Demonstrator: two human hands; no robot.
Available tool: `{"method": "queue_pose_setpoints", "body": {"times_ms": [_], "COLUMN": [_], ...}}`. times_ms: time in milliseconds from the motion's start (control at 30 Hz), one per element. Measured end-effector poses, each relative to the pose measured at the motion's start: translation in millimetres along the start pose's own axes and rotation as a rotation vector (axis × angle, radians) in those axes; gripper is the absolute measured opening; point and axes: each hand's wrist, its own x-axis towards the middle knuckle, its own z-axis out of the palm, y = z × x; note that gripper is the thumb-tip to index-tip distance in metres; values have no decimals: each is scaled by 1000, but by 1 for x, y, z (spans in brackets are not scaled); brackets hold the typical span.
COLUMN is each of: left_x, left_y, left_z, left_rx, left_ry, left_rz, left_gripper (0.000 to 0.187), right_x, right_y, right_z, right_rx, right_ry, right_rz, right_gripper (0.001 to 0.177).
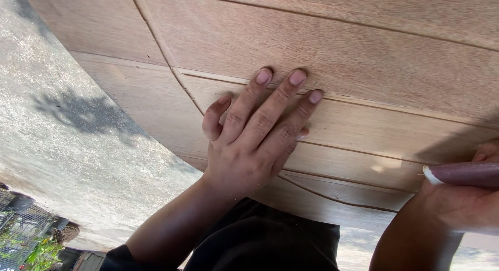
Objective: Sanding a wooden table manually using sandpaper.
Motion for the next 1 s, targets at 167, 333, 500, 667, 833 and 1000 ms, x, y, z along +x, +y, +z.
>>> {"method": "queue_pose_setpoints", "body": {"times_ms": [167, 333, 500, 667, 833, 1000], "left_x": [-10, 1, 24, 53, 65, 64], "left_y": [-13, -17, -13, -1, -8, -15], "left_z": [4, -5, -3, -17, -38, -43], "left_rx": [49, 12, -165, -306, -268, -293], "left_ry": [0, 140, 276, 234, 165, 155], "left_rz": [-23, -27, -86, -100, -21, 9], "left_gripper": [35, 32, 49, 75, 56, 48], "right_x": [6, 13, 10, 5, 4, 4], "right_y": [-20, -70, -61, -45, -44, -46], "right_z": [18, 65, 55, 44, 42, 45], "right_rx": [-17, 71, 9, -17, 73, 55], "right_ry": [103, 60, 33, 79, 104, 114], "right_rz": [23, 19, -17, -35, 25, 16], "right_gripper": [31, 29, 25, 28, 27, 25]}}
